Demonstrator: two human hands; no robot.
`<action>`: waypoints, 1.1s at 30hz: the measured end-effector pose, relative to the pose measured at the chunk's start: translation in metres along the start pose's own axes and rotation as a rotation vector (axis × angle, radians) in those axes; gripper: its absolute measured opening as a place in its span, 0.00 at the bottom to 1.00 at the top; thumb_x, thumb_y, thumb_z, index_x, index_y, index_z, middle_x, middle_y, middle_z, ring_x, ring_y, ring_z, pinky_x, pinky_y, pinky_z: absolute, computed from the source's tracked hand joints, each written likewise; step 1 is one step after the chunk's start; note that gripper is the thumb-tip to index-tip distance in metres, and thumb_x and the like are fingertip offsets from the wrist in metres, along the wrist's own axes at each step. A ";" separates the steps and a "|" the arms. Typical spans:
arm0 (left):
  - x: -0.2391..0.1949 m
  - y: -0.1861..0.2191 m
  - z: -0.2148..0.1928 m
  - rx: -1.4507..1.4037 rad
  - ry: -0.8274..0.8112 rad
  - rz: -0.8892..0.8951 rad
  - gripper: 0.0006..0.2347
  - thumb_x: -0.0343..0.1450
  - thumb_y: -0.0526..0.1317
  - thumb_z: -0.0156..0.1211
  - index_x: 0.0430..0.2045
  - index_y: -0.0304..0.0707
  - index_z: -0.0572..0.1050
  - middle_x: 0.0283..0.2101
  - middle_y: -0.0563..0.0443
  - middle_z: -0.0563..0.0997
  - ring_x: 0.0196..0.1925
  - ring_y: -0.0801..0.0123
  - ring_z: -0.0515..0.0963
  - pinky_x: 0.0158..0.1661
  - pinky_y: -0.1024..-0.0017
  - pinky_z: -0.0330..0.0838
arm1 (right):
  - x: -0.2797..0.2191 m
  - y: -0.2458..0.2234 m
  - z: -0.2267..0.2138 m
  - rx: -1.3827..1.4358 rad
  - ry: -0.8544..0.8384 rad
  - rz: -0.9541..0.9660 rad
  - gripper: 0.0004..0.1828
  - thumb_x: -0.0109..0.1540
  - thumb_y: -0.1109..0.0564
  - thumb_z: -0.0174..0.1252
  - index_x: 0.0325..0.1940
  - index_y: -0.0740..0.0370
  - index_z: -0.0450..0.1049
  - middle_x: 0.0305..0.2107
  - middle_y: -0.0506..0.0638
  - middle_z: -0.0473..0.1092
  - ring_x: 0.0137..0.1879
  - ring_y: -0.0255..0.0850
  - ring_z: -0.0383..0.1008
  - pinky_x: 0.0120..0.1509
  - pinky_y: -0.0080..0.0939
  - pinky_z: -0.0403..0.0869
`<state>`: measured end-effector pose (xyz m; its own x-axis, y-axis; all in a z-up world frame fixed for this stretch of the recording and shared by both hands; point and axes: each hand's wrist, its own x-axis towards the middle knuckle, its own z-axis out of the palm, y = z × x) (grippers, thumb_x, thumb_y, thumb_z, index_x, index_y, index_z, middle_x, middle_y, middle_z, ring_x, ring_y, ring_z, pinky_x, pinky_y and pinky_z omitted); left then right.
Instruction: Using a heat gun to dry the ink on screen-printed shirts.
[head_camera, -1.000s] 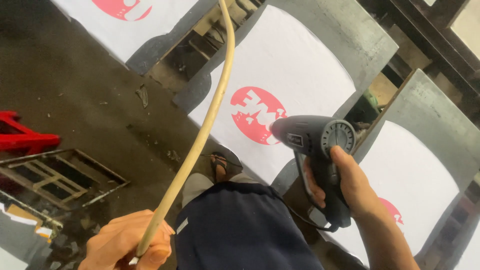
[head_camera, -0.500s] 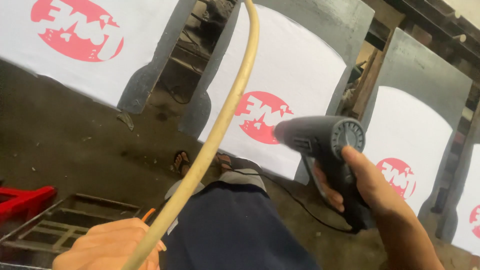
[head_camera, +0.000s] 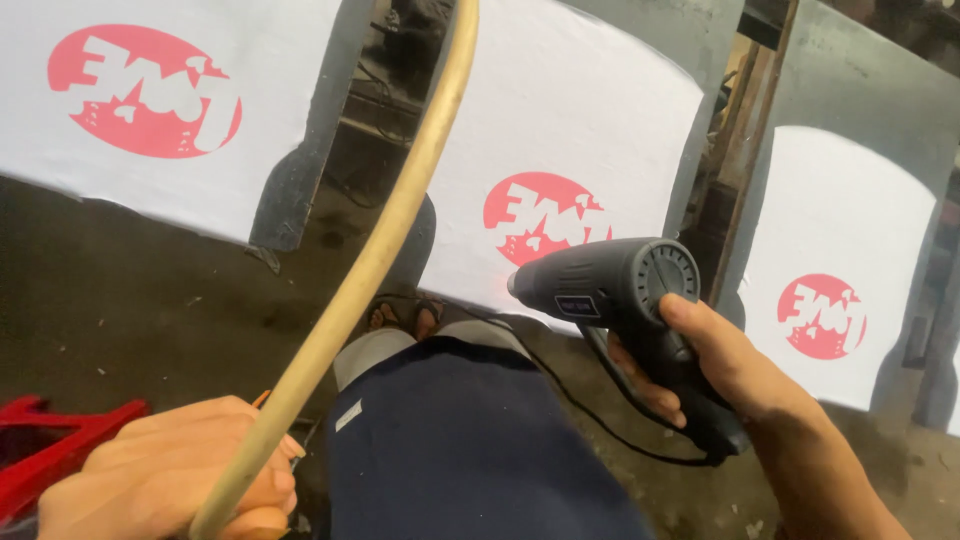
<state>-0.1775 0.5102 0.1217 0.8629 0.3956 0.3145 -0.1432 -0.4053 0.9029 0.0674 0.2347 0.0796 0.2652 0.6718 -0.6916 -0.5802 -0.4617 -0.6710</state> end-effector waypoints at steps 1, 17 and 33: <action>0.001 -0.001 0.001 -0.004 0.018 -0.006 0.16 0.54 0.25 0.52 0.04 0.40 0.50 0.12 0.52 0.51 0.14 0.71 0.49 0.18 0.71 0.49 | 0.006 -0.003 0.000 -0.046 0.038 -0.042 0.40 0.59 0.27 0.51 0.30 0.73 0.70 0.07 0.56 0.61 0.10 0.39 0.58 0.14 0.36 0.60; -0.025 -0.090 -0.023 -0.056 -0.505 0.137 0.15 0.56 0.22 0.41 0.17 0.45 0.46 0.20 0.59 0.49 0.20 0.72 0.49 0.22 0.69 0.48 | 0.025 -0.041 0.019 -0.176 0.036 -0.192 0.40 0.58 0.24 0.51 0.15 0.64 0.62 0.03 0.52 0.58 0.08 0.37 0.57 0.12 0.32 0.55; 0.034 -0.053 -0.002 -0.205 -0.136 -0.060 0.13 0.60 0.33 0.55 0.05 0.41 0.60 0.12 0.57 0.62 0.12 0.75 0.61 0.17 0.76 0.66 | 0.022 -0.034 -0.003 -0.021 0.034 -0.027 0.44 0.56 0.23 0.55 0.24 0.73 0.69 0.05 0.53 0.60 0.10 0.36 0.57 0.13 0.33 0.60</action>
<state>-0.1414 0.5474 0.0852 0.9283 0.2934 0.2285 -0.1729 -0.2035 0.9637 0.0954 0.2632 0.0865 0.3070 0.6640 -0.6819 -0.5561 -0.4562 -0.6947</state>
